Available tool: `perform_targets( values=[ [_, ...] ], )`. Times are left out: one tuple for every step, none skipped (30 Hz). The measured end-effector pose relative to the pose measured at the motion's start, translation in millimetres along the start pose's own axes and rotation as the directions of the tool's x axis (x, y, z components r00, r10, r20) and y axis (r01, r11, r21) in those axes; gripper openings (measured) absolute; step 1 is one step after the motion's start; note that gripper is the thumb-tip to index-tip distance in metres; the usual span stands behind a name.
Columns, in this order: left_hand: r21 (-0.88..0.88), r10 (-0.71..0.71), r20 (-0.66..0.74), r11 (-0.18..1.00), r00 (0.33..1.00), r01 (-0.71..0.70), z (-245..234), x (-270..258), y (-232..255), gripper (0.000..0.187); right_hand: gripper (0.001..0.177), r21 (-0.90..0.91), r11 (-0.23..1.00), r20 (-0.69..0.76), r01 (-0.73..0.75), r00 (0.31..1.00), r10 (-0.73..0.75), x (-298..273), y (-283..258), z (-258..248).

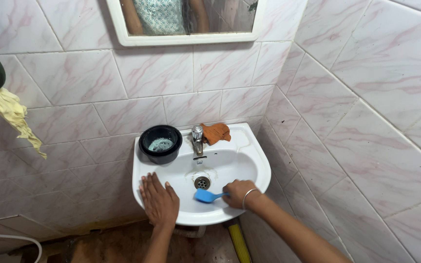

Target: The person scrubs a white bathroom sink using a blue brush and soapy water from a black bowl. They repeatedly scrub the basin, drain, and faucet area, occasionally dipping the brush into the bowl to reload soap. The sink remains wet and soapy throughout the clip.

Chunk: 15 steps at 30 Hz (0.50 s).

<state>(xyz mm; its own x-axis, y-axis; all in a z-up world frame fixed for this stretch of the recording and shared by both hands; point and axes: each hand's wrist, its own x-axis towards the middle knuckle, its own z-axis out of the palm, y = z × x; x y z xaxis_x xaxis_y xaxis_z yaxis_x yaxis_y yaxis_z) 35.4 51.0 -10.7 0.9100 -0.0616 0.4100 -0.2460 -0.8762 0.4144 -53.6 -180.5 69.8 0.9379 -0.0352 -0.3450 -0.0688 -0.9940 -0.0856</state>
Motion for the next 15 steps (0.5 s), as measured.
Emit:
perform_targets(
  values=[
    [-0.012,-0.018,-0.016,1.0,1.0,0.017,-2.1,0.1,-4.6,0.061,0.029,-0.004,1.0,0.006,-0.016,1.0,0.016,1.1,5.1,-4.1],
    [-0.024,-0.034,-0.034,0.999,0.999,0.033,-4.1,1.4,-7.5,0.061,0.029,-0.006,0.999,0.01,-0.032,0.999,0.032,3.1,6.1,-6.6],
    [-0.031,-0.036,-0.044,0.999,0.998,0.035,-6.0,1.2,-8.6,0.062,0.029,-0.006,1.0,0.026,-0.016,1.0,0.017,6.7,0.9,-6.3],
    [-0.041,-0.038,-0.055,0.999,0.998,0.036,-6.6,0.1,-7.0,0.063,0.029,-0.009,1.0,0.042,-0.004,0.999,0.004,12.3,-6.6,-5.8],
    [-0.051,-0.041,-0.065,0.998,0.997,0.038,-6.9,0.6,-5.2,0.064,0.029,-0.011,1.0,0.058,0.009,0.998,-0.008,18.5,-15.0,-5.1],
    [-0.059,-0.032,-0.069,0.998,0.997,0.028,-7.1,1.8,-4.1,0.064,0.029,0.028,0.999,0.028,0.034,0.999,-0.035,24.2,-25.5,-2.7],
    [-0.068,-0.023,-0.074,0.998,0.997,0.018,-7.4,3.1,-3.5,0.064,0.03,0.067,0.996,-0.003,0.061,0.998,-0.061,29.3,-38.0,1.3],
    [-0.071,-0.018,-0.081,0.997,0.997,0.012,-8.9,3.6,-5.5,0.063,0.03,0.105,0.99,-0.034,0.095,0.995,-0.092,34.2,-49.4,5.2],
    [-0.064,-0.016,-0.071,0.998,0.997,0.011,-9.3,4.1,-5.5,0.064,0.029,0.115,0.989,-0.071,0.097,0.994,-0.089,39.3,-57.0,7.2],
    [-0.056,-0.013,-0.061,0.998,0.998,0.009,-9.4,5.3,-4.9,0.064,0.029,0.127,0.987,-0.108,0.099,0.99,-0.086,45.4,-65.1,8.0],
    [-0.048,-0.01,-0.051,0.999,0.999,0.007,-10.0,6.0,-4.8,0.064,0.029,0.139,0.985,-0.145,0.102,0.986,-0.082,49.7,-71.1,8.6],
    [-0.042,0.001,-0.057,0.999,0.998,-0.004,-11.3,4.9,-5.1,0.063,0.029,0.14,0.985,-0.142,0.103,0.986,-0.083,50.6,-73.5,9.2],
    [-0.035,0.012,-0.063,0.999,0.998,-0.014,-13.0,3.3,-5.8,0.062,0.029,0.141,0.985,-0.138,0.103,0.987,-0.083,50.4,-73.9,8.4],
    [-0.035,0.022,-0.073,0.999,0.997,-0.025,-12.8,3.3,-3.3,0.061,0.029,0.136,0.986,-0.138,0.101,0.987,-0.082,49.2,-70.6,5.1],
    [-0.036,0.008,-0.063,0.999,0.998,-0.01,-13.0,2.8,-1.3,0.06,0.029,0.126,0.987,-0.104,0.101,0.991,-0.088,43.5,-66.0,3.0]
  ],
)
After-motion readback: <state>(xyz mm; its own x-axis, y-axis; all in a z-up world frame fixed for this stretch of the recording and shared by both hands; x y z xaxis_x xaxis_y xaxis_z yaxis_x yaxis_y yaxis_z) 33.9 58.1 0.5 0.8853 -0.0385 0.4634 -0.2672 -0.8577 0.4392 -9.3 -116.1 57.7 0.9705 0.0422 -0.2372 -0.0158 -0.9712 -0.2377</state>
